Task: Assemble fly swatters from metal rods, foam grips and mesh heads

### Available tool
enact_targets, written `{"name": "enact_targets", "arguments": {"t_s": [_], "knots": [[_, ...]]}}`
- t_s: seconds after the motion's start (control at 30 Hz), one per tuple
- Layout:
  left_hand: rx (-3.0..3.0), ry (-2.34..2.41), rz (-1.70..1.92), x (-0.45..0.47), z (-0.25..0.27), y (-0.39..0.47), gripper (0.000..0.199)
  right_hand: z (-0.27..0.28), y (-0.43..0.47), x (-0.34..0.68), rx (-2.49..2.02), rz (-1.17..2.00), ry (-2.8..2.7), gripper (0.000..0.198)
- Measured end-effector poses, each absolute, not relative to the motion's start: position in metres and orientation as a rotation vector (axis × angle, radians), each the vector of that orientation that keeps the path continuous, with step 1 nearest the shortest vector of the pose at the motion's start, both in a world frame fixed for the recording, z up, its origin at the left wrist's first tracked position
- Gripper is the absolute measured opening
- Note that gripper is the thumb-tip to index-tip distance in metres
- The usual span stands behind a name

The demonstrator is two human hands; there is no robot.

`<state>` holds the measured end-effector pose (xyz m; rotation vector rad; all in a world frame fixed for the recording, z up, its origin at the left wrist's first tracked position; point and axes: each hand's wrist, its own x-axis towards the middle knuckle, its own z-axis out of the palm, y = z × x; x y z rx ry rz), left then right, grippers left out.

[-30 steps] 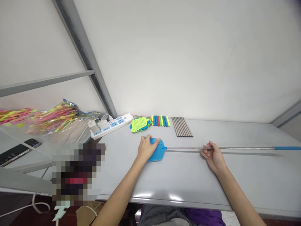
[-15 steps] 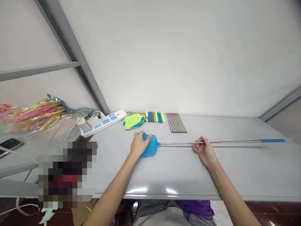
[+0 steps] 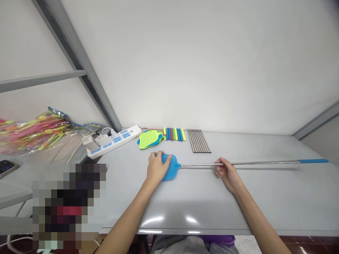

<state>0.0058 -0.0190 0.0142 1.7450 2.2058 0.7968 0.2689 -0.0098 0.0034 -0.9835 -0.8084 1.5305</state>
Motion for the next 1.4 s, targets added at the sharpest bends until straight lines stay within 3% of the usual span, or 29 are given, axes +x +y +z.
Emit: {"name": "enact_targets", "arguments": {"t_s": [1.2, 1.4], "knots": [[1.965, 2.074, 0.913, 0.013, 0.003, -0.019, 0.025, 0.000, -0.004, 0.279, -0.912, 1.699, -0.674, 0.021], [1.905, 2.105, 0.992, 0.007, 0.010, -0.022, 0.026, 0.002, -0.004, 0.279, -0.973, 1.779, -0.721, 0.029]]}}
